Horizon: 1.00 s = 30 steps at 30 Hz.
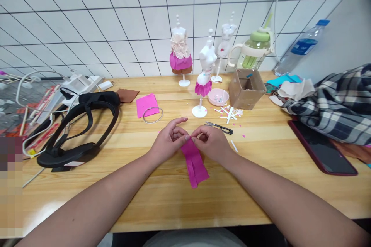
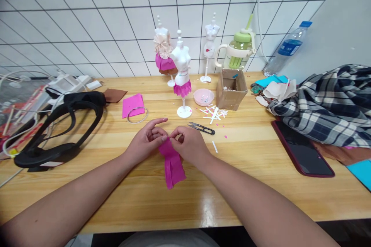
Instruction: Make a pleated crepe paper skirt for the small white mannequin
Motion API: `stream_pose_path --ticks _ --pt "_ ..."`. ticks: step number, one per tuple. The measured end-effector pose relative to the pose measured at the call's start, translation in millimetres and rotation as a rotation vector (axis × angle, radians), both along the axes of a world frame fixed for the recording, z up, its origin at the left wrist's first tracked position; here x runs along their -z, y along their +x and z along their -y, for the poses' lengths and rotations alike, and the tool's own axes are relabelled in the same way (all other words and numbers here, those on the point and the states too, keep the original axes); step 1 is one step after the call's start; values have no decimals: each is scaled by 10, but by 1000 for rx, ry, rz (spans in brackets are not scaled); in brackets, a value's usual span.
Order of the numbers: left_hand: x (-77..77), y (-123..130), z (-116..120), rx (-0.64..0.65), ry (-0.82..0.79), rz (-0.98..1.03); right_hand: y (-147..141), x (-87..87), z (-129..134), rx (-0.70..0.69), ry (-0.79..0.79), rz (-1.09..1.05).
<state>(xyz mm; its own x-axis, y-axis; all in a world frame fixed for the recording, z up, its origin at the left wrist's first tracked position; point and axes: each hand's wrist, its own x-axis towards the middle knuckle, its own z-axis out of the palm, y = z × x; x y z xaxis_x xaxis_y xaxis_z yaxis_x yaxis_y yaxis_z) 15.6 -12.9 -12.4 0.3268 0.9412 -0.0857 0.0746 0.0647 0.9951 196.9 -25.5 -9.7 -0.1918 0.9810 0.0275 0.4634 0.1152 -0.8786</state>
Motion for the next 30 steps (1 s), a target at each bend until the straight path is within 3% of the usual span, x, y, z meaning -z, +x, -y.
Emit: stream_pose_path --ticks 5,12,18,26,30 --pt "-16 10 5 -2 46 -58 -15 -1 19 -11 69 32" --pt "3 7 2 -3 153 -173 46 62 -41 49 -55 -156" --pt "29 9 17 32 264 -289 99 12 -79 -46 -21 19" --pt "17 -41 8 95 335 -401 109 79 -105 -106 -41 56" --pt "45 -123 -54 183 350 -331 148 114 -138 -89 -36 68"
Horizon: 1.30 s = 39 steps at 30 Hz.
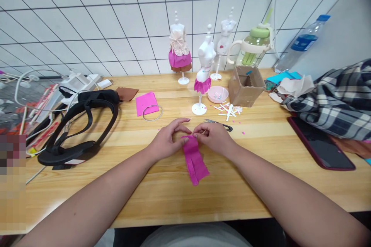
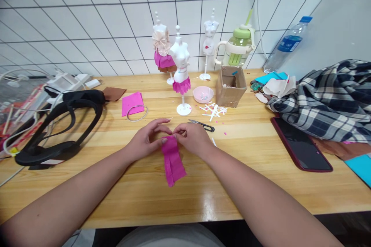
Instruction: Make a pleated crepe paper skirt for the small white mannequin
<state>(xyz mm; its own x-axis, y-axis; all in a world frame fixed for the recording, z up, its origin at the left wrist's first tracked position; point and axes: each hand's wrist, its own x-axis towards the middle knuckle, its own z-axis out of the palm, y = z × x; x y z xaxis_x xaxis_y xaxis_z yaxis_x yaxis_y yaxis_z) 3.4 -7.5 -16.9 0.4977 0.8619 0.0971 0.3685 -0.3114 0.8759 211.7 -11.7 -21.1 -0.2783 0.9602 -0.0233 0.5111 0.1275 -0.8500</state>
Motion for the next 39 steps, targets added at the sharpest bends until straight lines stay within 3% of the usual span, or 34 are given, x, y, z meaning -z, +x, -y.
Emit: stream_pose_path --ticks 6,11,16,28,39 --pt "46 -5 -44 -61 30 -101 39 23 -38 10 22 40" --pt "14 36 -34 -125 120 -229 66 12 -57 -64 7 109" --pt "26 49 -26 -91 149 -273 16 8 -21 -57 137 223" --pt "118 12 -51 -36 231 -283 20 39 -35 -60 182 270" --pt "65 81 -17 -7 345 -309 52 36 -44 -126 258 321"
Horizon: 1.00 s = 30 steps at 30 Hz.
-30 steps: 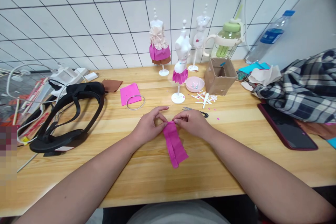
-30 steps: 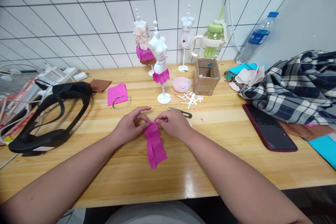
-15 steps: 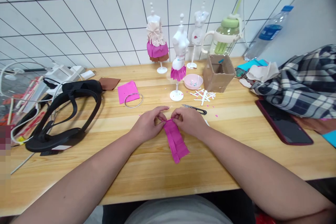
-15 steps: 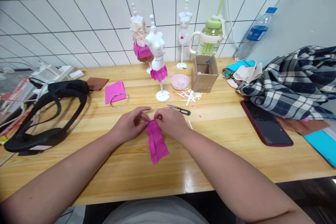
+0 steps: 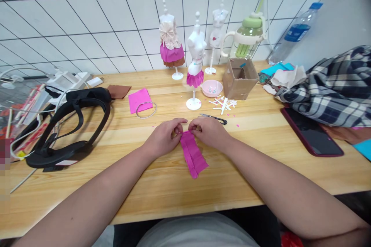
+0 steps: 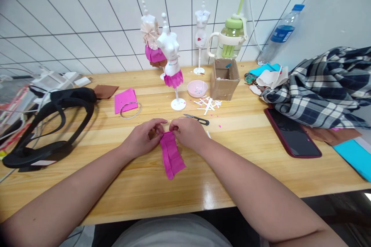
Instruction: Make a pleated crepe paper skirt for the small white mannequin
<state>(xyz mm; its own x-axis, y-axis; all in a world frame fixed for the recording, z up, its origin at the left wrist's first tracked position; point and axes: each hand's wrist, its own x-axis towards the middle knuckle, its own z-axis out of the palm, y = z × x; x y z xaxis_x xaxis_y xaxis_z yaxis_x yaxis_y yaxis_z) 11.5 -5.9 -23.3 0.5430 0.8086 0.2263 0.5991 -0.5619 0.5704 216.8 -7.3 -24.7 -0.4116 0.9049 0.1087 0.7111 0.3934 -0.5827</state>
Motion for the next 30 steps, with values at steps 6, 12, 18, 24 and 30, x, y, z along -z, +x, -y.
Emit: stream_pose_path --ticks 6,12,18,24,30 --pt "27 -8 -4 24 9 37 17 -42 24 -73 74 123" --pt "12 -43 -16 100 23 -7 54 -128 67 -148 109 313" --pt "-134 -109 -4 171 63 -155 94 -172 61 -102 60 305" --pt "-149 -124 2 164 44 -170 52 -103 57 3 47 182" --pt "-60 -121 -15 74 10 39 44 -117 67 -36 14 207"
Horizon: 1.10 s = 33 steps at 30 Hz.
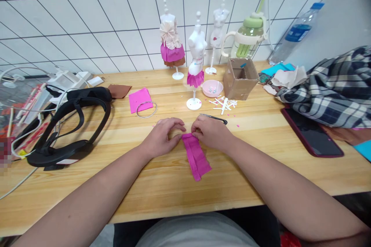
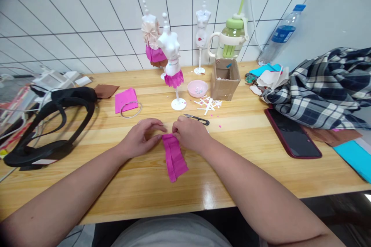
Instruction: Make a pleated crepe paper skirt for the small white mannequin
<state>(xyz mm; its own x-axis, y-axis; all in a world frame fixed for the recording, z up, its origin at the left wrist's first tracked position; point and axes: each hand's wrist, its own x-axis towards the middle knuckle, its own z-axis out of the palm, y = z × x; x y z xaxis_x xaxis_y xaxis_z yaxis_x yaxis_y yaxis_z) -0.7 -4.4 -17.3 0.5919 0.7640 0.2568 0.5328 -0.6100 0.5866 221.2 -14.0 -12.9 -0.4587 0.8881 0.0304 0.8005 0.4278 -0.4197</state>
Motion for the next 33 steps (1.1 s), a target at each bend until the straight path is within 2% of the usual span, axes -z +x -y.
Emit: stream_pose_path --ticks 3,6,10,12,15,17,19,21,24,26,29,33 --pt "7 -16 -32 -172 -34 181 23 -30 -3 30 -19 -34" --pt "15 -54 -90 -293 -112 294 53 -31 -25 120 -107 -191" --pt "55 -100 -157 -343 -247 432 102 17 -112 215 -265 -486" --pt "72 -108 -164 -345 -274 463 133 35 -160 273 -272 -611" --pt "77 -108 -148 -337 -293 473 181 22 -179 411 -128 -814" --pt "75 -104 -135 -334 -289 491 201 -9 -142 525 114 -941" --pt "74 -102 -129 -342 -260 517 197 -34 -85 552 344 -930" --pt "73 -103 -125 -365 -207 545 164 -32 -43 415 365 -722" --pt "56 -104 -104 -388 -141 527 88 26 -45 99 157 -285" --pt "26 -99 -72 -366 -136 446 54 71 -74 -11 77 -101" --pt "-28 -74 -9 -258 -91 303 62 94 -111 -90 58 -32" --pt "-65 -5 70 -61 -5 82 119 58 -121 -194 111 -100"
